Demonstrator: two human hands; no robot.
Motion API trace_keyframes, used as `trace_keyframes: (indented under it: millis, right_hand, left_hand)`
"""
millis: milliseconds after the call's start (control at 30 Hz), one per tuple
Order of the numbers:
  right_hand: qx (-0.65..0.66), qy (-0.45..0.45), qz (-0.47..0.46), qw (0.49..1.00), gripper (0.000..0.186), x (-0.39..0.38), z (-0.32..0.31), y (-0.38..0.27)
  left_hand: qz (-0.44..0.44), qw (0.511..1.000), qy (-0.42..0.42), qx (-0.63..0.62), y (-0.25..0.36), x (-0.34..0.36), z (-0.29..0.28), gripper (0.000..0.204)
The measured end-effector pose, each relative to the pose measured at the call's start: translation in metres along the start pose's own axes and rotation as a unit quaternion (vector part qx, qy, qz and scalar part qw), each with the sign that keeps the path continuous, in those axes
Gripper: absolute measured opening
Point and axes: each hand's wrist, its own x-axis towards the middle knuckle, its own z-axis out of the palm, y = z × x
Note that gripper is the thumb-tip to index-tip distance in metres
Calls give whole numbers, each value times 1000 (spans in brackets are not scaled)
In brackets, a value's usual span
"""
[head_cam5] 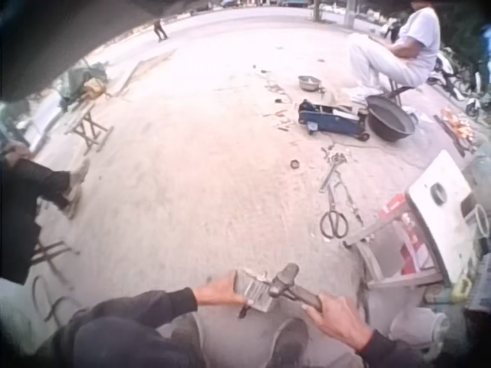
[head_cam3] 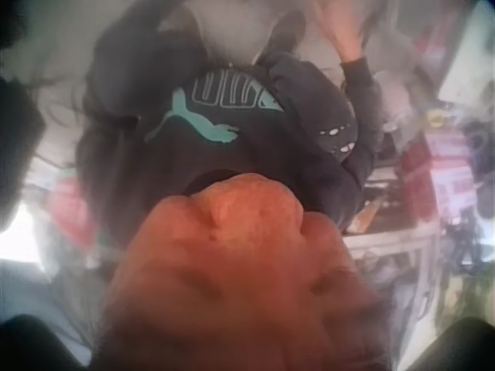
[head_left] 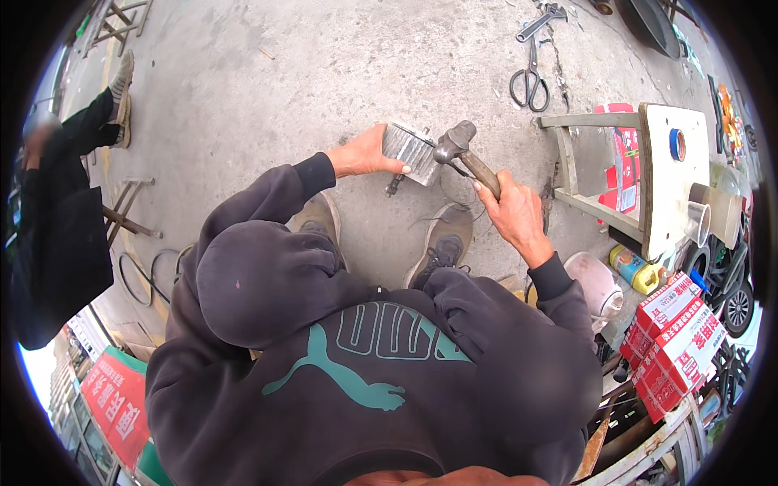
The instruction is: The person uses pliers to remove a pin from a cylindrical metal motor housing, then uses a hammer to separate the housing halves. They inspect the internal components and reassemble the housing, tapping it with the hammer to secure it.
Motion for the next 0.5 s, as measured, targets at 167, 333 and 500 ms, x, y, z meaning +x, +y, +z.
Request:
trace_keyframes:
  millis: [167, 333, 500]
  right_hand:
    - [12, 30, 103, 994, 48, 2, 47, 35]
    - [-32, 43, 144, 988, 45, 19, 85, 78]
    - [-8, 35, -85, 996, 94, 39, 57, 27]
  left_hand:
    - [43, 982, -7, 183, -12, 4, -1, 114]
    - [73, 966, -36, 247, -21, -10, -29, 118]
    - [119, 946, -46, 298, -36, -25, -47, 119]
